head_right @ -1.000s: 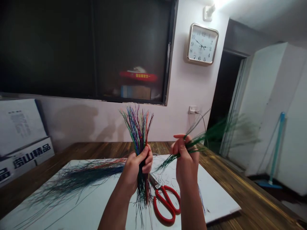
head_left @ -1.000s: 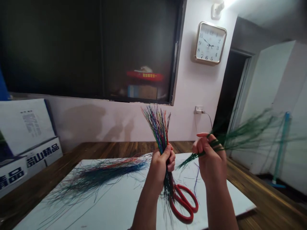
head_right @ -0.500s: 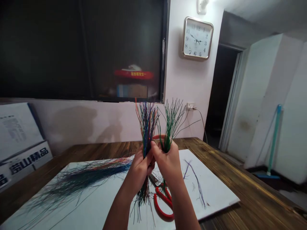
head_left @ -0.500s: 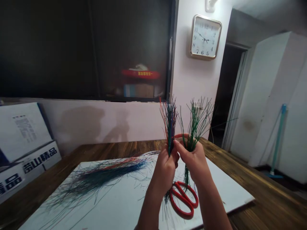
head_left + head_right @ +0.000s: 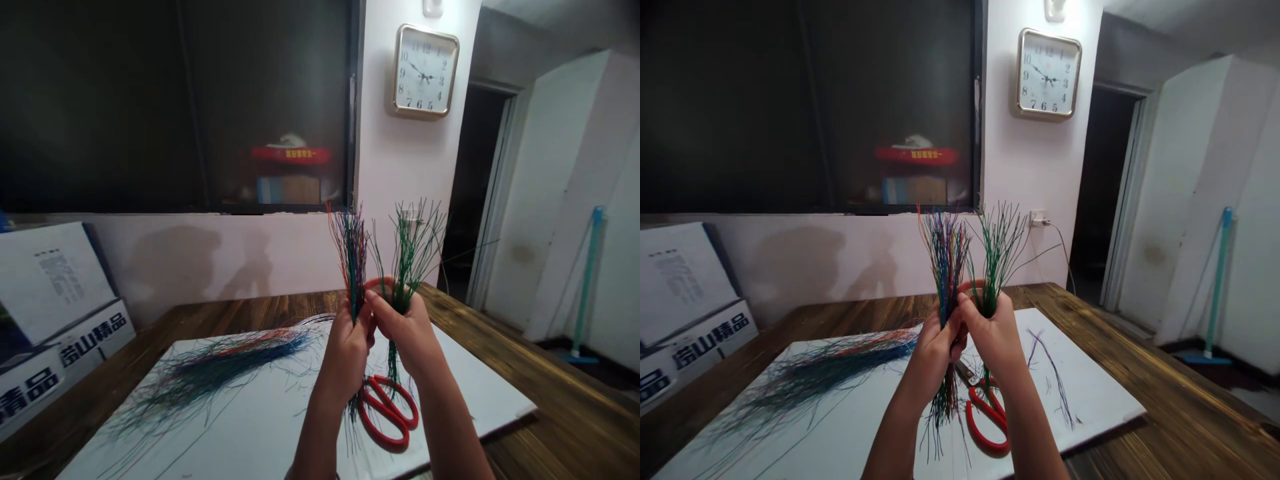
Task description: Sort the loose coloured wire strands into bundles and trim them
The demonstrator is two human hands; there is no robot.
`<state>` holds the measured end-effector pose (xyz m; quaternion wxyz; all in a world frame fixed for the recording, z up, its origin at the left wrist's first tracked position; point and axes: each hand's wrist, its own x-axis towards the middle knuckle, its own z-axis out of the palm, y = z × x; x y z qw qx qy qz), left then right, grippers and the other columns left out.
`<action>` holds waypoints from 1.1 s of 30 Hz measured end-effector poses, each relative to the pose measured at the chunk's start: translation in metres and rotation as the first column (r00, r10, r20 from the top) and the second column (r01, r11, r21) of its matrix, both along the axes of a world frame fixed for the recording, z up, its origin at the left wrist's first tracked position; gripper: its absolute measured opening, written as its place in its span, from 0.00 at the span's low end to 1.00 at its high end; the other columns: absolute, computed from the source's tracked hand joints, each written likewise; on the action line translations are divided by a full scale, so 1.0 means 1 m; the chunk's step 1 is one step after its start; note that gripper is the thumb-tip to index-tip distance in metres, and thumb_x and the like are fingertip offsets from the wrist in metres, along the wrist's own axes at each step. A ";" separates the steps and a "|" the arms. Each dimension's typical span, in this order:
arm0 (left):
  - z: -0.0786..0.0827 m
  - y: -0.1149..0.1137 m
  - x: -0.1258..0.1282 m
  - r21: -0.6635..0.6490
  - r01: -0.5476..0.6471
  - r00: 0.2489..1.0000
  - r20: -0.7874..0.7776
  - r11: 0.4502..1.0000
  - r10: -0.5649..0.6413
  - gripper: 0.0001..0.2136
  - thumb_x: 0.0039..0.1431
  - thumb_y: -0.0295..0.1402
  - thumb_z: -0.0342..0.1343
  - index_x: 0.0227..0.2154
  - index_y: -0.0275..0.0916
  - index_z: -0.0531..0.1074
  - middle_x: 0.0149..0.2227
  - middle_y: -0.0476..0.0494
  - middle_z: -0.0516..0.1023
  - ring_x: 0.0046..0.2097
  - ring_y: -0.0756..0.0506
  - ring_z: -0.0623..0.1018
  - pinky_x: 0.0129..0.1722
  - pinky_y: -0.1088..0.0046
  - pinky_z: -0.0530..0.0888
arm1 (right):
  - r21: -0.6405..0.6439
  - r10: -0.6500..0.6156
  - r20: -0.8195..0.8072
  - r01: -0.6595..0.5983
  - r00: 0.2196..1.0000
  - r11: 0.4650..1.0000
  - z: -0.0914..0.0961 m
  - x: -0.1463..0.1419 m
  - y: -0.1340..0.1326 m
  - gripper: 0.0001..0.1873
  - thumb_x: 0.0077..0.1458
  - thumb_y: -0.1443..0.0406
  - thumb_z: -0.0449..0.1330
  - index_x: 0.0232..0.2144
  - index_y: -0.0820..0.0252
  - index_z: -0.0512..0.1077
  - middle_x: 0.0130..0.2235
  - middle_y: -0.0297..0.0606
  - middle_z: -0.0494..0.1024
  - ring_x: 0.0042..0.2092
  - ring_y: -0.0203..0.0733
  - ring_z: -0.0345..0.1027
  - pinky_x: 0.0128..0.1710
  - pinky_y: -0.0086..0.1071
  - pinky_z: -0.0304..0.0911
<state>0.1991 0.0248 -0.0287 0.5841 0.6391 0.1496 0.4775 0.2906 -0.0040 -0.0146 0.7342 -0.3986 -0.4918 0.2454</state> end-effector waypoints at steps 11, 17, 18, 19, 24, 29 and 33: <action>-0.004 0.002 0.001 -0.063 -0.011 0.998 0.057 0.998 0.015 0.11 0.53 0.39 0.58 0.36 0.39 0.70 0.24 0.51 0.63 0.23 0.52 0.61 0.21 0.78 0.60 | 0.025 -0.088 0.153 0.086 0.984 0.996 -0.002 0.004 0.003 0.09 0.52 0.62 0.59 0.32 0.63 0.69 0.23 0.30 0.69 0.25 0.33 0.61 0.25 0.27 0.60; -0.001 0.000 -0.001 -0.055 0.059 0.998 0.015 0.997 -0.058 0.10 0.58 0.41 0.53 0.34 0.39 0.65 0.22 0.55 0.58 0.20 0.55 0.57 0.18 0.81 0.56 | -0.004 0.072 -0.098 -0.073 0.993 0.997 -0.004 0.007 0.004 0.13 0.48 0.58 0.63 0.28 0.60 0.67 0.18 0.24 0.61 0.18 0.27 0.51 0.16 0.22 0.48; 0.000 0.000 -0.002 -0.059 0.062 0.998 0.016 0.996 -0.061 0.10 0.58 0.41 0.53 0.34 0.39 0.64 0.22 0.56 0.58 0.20 0.56 0.58 0.18 0.82 0.55 | -0.004 0.086 -0.124 -0.088 0.989 0.996 -0.004 0.006 0.004 0.13 0.48 0.58 0.63 0.28 0.60 0.66 0.17 0.23 0.59 0.18 0.27 0.49 0.15 0.21 0.47; 0.000 0.000 -0.003 -0.064 0.065 0.998 0.019 0.996 -0.063 0.10 0.58 0.41 0.53 0.32 0.39 0.63 0.22 0.56 0.58 0.20 0.56 0.58 0.17 0.82 0.55 | -0.003 0.095 -0.140 -0.096 0.986 0.995 -0.003 0.006 0.004 0.14 0.48 0.57 0.64 0.28 0.60 0.66 0.17 0.23 0.58 0.17 0.26 0.48 0.15 0.21 0.45; 0.003 0.000 -0.005 -0.147 0.089 0.996 0.038 0.985 -0.085 0.15 0.55 0.44 0.55 0.25 0.36 0.62 0.20 0.54 0.60 0.18 0.57 0.58 0.16 0.81 0.51 | 0.055 0.181 -0.217 -0.173 0.959 0.983 0.000 0.003 0.002 0.12 0.49 0.60 0.63 0.28 0.59 0.64 0.17 0.21 0.55 0.16 0.25 0.46 0.14 0.20 0.42; 0.003 0.001 -0.001 -0.221 0.082 0.992 0.112 0.972 -0.058 0.16 0.52 0.44 0.57 0.23 0.36 0.63 0.19 0.52 0.64 0.16 0.57 0.60 0.14 0.80 0.52 | 0.073 0.184 -0.301 -0.170 0.936 0.983 0.002 0.002 0.003 0.13 0.47 0.61 0.64 0.24 0.59 0.62 0.16 0.21 0.56 0.14 0.24 0.45 0.12 0.20 0.40; 0.001 0.003 0.002 -0.211 0.059 0.990 0.138 0.976 -0.030 0.15 0.50 0.43 0.59 0.24 0.34 0.66 0.19 0.51 0.66 0.18 0.56 0.63 0.14 0.81 0.54 | 0.077 0.111 -0.355 -0.090 0.928 0.993 0.002 -0.002 0.004 0.13 0.45 0.61 0.64 0.25 0.59 0.62 0.16 0.21 0.56 0.14 0.23 0.45 0.11 0.18 0.41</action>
